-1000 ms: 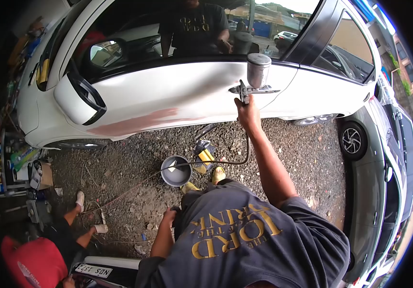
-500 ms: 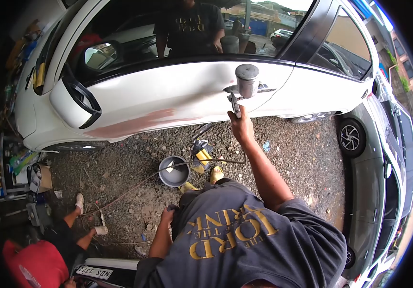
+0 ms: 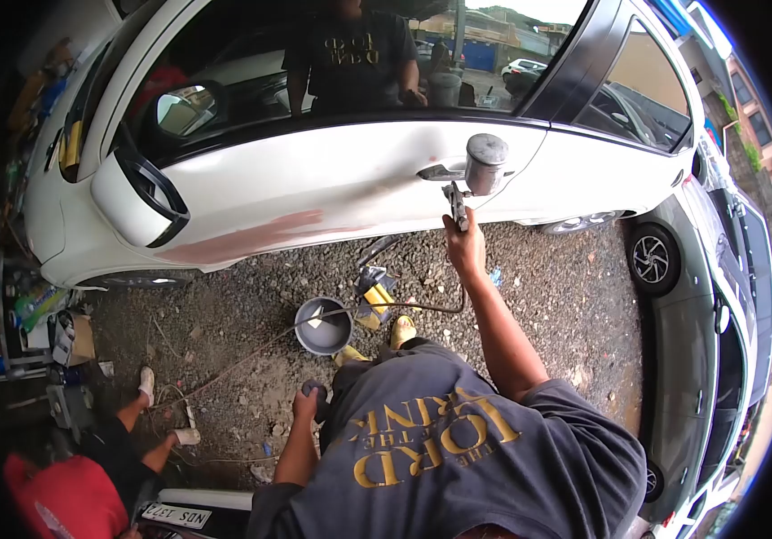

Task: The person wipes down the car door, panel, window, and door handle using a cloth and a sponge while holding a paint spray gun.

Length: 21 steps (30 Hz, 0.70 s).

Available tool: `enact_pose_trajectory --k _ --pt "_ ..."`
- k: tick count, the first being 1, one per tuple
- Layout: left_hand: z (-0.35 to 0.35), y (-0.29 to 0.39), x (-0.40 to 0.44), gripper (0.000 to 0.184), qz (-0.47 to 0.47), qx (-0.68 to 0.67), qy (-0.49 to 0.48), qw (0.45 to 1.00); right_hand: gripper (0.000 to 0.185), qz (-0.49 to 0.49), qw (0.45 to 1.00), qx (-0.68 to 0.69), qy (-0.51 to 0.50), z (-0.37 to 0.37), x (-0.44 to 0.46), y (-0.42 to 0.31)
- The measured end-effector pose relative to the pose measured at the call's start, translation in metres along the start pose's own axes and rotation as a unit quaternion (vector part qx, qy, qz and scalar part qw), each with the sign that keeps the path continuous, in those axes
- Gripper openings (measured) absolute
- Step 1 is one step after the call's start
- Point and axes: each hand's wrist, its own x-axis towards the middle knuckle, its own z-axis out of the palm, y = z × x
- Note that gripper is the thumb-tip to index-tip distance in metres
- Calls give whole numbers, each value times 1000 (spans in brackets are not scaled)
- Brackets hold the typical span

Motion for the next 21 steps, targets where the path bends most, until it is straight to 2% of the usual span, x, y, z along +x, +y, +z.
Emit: enact_pose_trajectory --k 1,2,3,7,11,13,16,17,19,21 --pt "1 -2 2 63 14 -8 20 1000 52 3 1000 3 1 0 0 1" --pt "3 -2 3 64 28 -14 42 999 52 -32 999 -6 38 3 -1 1" --pt "3 -1 5 64 43 -19 62 997 52 -20 1000 4 18 3 0 3" --pt "-3 -3 15 68 37 -69 -15 997 50 0 1000 -21 19 3 -1 -6" --pt "-8 0 16 68 62 -73 -36 995 45 24 1000 -15 -3 2 -11 -22" --pt "-28 14 -10 68 50 -87 -52 994 44 16 999 -31 3 11 -11 -14" --pt "-15 -13 18 64 -37 -207 -158 965 46 -13 1000 -17 19 17 -21 -16" --pt "-18 -14 14 62 -36 -225 -167 959 49 -23 1000 -10 18 19 -22 -16" --pt "-29 -5 2 59 -31 -261 -186 947 51 5 999 25 -29 18 -22 -21" --pt "-38 9 -5 55 -103 -364 -196 905 51 4 999 -4 -44 12 -27 -29"
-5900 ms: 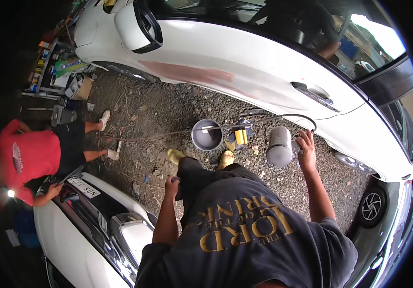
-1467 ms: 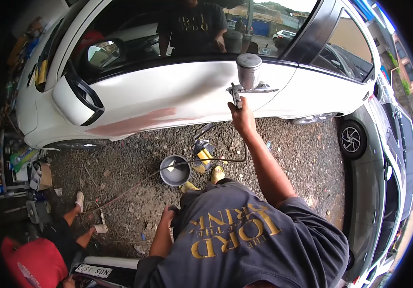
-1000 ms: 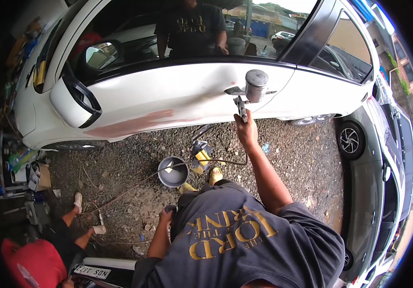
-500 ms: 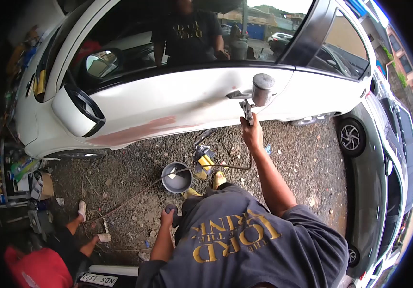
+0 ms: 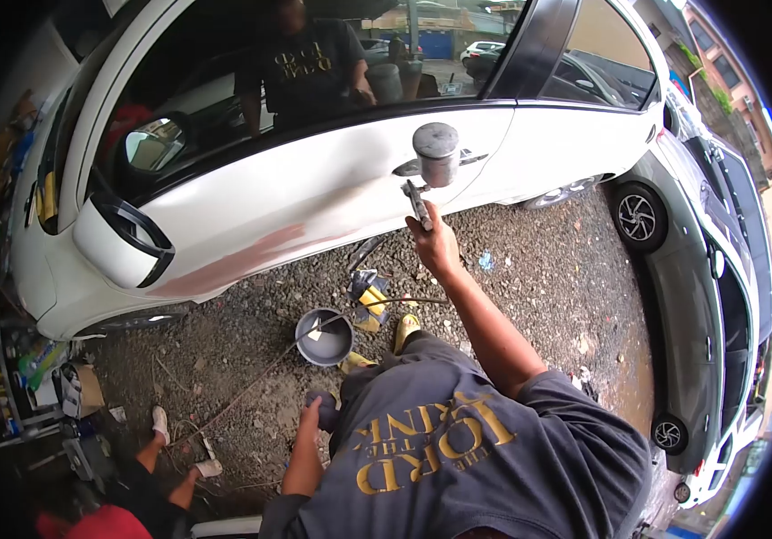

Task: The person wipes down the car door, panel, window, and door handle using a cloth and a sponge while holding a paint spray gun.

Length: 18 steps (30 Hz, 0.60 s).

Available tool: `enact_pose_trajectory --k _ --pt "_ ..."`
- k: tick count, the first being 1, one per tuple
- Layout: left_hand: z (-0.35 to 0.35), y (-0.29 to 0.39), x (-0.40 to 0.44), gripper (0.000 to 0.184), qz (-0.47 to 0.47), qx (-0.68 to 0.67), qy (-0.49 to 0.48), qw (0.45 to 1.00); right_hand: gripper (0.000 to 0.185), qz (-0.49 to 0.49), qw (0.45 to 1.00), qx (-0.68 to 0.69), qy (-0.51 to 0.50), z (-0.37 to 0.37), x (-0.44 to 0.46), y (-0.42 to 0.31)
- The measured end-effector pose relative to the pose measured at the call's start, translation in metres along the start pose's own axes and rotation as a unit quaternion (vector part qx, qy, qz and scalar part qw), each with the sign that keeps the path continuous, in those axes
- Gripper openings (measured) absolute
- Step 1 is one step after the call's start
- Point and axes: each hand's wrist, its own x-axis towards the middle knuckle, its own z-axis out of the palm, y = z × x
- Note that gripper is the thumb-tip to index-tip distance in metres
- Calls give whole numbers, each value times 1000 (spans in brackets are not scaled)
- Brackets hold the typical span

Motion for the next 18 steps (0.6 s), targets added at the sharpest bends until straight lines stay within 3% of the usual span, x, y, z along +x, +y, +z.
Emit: enact_pose_trajectory --k 1,4,6,8,10,14,15,16,18 --pt "8 6 0 54 -27 -63 -1 998 51 -29 999 -3 12 1 0 3" --pt "28 30 26 52 52 -154 -87 983 51 -32 999 3 -4 -5 2 4" --pt "74 75 16 48 127 -172 -86 973 49 -7 999 28 -26 -14 5 5" --pt "136 119 10 53 290 -139 -7 947 48 2 998 51 -38 -21 8 16" --pt "203 172 9 52 358 -106 68 925 47 -7 997 72 -37 -25 17 37" --pt "349 287 -41 55 581 -89 90 804 47 -29 990 126 -62 -49 30 65" --pt "380 306 -24 63 604 -80 92 788 45 9 984 157 -82 -68 26 49" --pt "409 322 -6 71 626 -72 93 771 44 -31 984 157 -81 -68 35 69" --pt "469 341 -6 87 608 -70 137 779 43 -20 977 181 -112 -90 40 76"
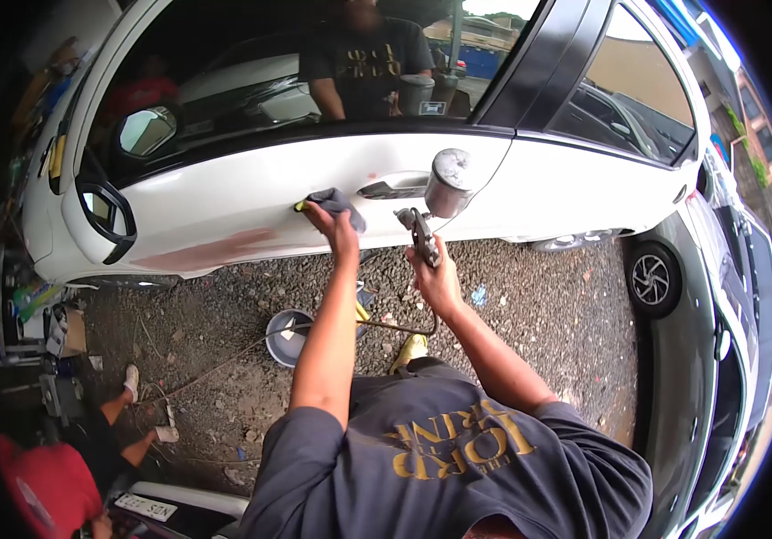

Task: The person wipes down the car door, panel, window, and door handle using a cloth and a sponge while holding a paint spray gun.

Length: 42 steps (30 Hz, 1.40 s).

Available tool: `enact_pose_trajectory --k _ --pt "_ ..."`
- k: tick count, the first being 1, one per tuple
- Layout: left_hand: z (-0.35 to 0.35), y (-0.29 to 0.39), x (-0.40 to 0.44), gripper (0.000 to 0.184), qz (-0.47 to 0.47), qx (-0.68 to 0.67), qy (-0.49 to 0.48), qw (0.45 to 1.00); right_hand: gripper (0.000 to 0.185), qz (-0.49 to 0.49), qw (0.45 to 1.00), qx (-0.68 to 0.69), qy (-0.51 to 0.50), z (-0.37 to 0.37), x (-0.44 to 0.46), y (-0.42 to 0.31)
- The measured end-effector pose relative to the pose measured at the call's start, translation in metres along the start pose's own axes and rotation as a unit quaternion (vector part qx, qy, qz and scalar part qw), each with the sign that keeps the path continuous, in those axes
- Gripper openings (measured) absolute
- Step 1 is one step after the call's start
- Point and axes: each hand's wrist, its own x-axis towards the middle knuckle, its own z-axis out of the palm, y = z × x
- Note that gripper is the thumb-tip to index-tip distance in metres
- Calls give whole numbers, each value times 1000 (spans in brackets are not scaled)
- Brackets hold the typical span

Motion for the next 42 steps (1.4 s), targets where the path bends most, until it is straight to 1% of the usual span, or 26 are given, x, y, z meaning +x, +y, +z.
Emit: enact_pose_trajectory --k 1,2,4,5,6,9,10,12,13,14,17,20,22,23,24,25,26,29,31,32,33,34,36,38,40,42 --pt "21 -2 -5 93 7 44 -17 999 44 7 1000 16 -20 -14 -1 1" --pt "44 -12 -9 93 24 65 11 997 41 30 998 43 -40 -27 -3 4" --pt "72 -30 -24 93 59 67 27 996 37 24 996 80 -43 -48 -5 17" --pt "78 -30 -37 94 78 99 9 992 33 24 995 96 -30 -55 -8 21" --pt "90 -29 -47 95 38 98 4 994 32 31 994 105 -27 -63 -9 29" --pt "135 -34 -76 97 47 136 4 990 32 28 990 140 -21 -83 -12 49" --pt "149 -22 -83 96 28 108 25 993 31 41 987 157 -19 -90 -11 49" --pt "176 -26 -94 94 6 103 7 995 31 38 986 163 -3 -104 -10 41" --pt "200 -40 -104 93 47 158 26 986 31 40 988 147 -11 -114 -7 48" --pt "217 -29 -117 95 39 98 26 994 31 40 990 132 -12 -122 -5 49" --pt "255 -9 -145 99 18 77 22 997 27 47 992 114 0 -139 2 47" --pt "257 -6 -163 95 3 20 -6 1000 17 8 996 88 27 -141 7 52" --pt "253 -13 -138 92 -143 -15 54 988 22 -9 996 78 33 -139 10 49" --pt "239 -23 -118 91 -169 -59 107 978 23 -7 997 74 31 -141 8 51" --pt "230 -67 -102 95 -158 -15 162 974 21 -12 997 67 31 -144 8 54" --pt "198 -23 -87 97 -221 -161 184 944 20 -11 998 64 24 -146 7 58" --pt "174 -36 -80 87 -220 -282 138 924 19 -7 998 63 15 -148 6 63" --pt "148 -63 -79 52 -193 -368 84 905 25 32 996 86 -1 -152 2 74" --pt "177 -58 -86 39 -221 -313 112 917 17 14 997 72 33 -146 4 70" --pt "187 -51 -99 42 -231 -285 104 924 18 7 997 66 49 -143 2 67" --pt "197 -44 -112 46 -242 -257 95 931 28 24 996 77 32 -146 5 68" --pt "204 -37 -120 53 -258 -232 132 929 28 33 997 58 24 -148 8 64" --pt "187 -6 -116 55 -323 -379 104 861 27 50 998 21 11 -148 16 50" --pt "155 22 -107 55 -315 -375 73 869 30 46 999 28 -1 -142 23 29" --pt "129 14 -80 50 -261 -395 71 878 34 43 998 52 -4 -130 28 17" --pt "111 -2 -56 43 -312 -457 54 831 42 54 998 40 -20 -116 32 -3"
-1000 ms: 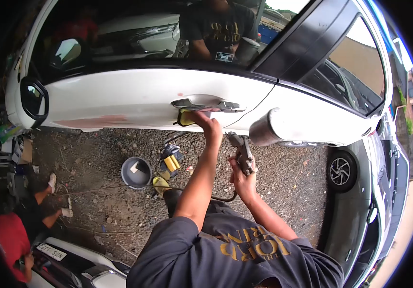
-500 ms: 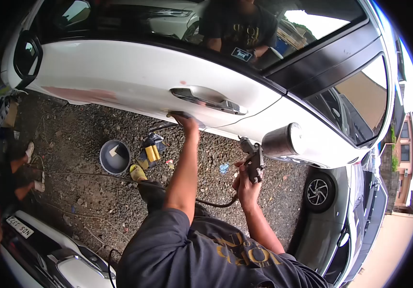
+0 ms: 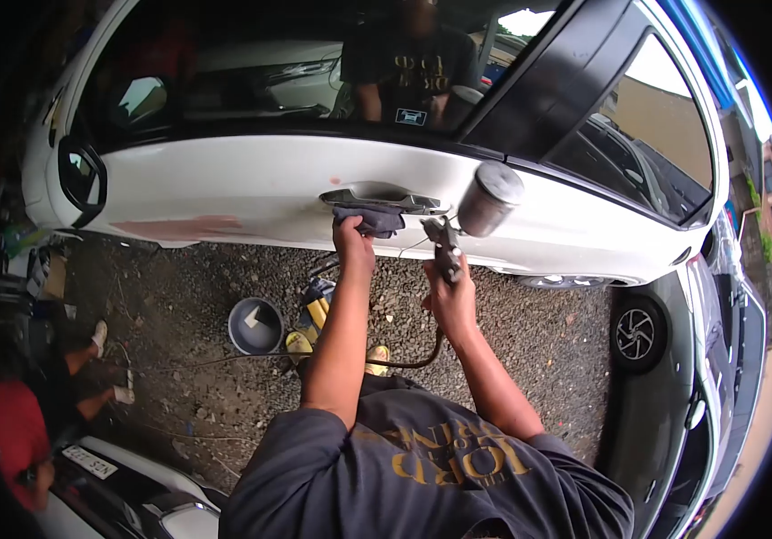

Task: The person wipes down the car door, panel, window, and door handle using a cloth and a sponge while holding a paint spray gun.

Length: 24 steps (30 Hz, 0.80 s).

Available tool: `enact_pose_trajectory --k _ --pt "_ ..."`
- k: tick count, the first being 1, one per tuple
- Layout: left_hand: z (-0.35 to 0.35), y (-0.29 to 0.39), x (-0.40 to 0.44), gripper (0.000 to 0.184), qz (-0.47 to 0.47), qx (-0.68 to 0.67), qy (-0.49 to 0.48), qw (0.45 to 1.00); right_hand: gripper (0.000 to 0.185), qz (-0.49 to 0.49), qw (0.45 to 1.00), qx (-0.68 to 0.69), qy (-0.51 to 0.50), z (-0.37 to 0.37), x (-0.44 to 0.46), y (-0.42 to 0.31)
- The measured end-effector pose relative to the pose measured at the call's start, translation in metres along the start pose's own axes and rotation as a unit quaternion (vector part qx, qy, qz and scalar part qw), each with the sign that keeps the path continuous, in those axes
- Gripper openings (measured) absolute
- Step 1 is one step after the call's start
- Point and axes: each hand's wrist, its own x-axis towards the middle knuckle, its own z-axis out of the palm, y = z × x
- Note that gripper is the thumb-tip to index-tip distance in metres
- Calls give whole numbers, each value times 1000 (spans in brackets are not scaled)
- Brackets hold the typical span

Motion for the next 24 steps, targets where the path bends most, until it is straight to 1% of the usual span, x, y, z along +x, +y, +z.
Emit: enact_pose_trajectory --k 1,2,3,4,6,7,8,9,11,12,13,15,16,17,18,20,22,23,24 --pt "3 6 -5 39 10 3 7 1000 40 -8 1000 -10 -1 8 6 -1" --pt "4 9 -11 39 19 34 21 999 39 -15 1000 -22 -2 17 10 -5" --pt "5 13 -16 38 28 62 34 997 42 -11 1000 -16 0 26 10 -10" --pt "6 16 -20 37 37 87 48 994 51 -25 999 -29 1 34 16 -7" --pt "4 27 -33 34 58 148 24 987 61 -41 995 -88 29 49 23 -3" --pt "7 38 -45 33 66 173 18 983 67 -39 995 -85 37 54 28 3" --pt "6 47 -51 33 75 198 11 977 68 -35 995 -83 42 57 26 -1" --pt "-4 47 -49 38 152 235 -5 960 68 -30 995 -80 48 61 24 -5" --pt "-16 57 -40 44 286 352 -31 891 66 -19 996 -69 58 66 19 -20" --pt "-23 62 -35 47 349 407 -45 843 47 4 996 -59 63 67 14 -27" --pt "-19 75 -38 54 424 493 -56 757 47 13 996 -47 70 69 11 -28" --pt "-9 91 -34 58 484 610 -93 620 48 12 996 -36 80 68 10 -29" --pt "-7 95 -30 60 508 660 -110 542 48 7 996 -37 84 69 7 -25" --pt "-1 93 -28 64 501 683 -166 505 48 0 995 -37 88 69 5 -23" --pt "7 85 -23 65 537 675 -230 451 48 -10 994 -36 100 69 4 -22" --pt "24 53 -23 61 541 665 -249 450 47 -26 991 -37 123 68 -3 -18" --pt "38 26 -28 47 541 683 -259 416 44 -12 989 -11 146 69 -15 -33" --pt "46 21 -38 42 539 672 -259 436 42 -20 988 -2 152 68 -14 -28" --pt "51 22 -45 47 543 663 -256 447 40 -29 987 6 157 66 -11 -25"
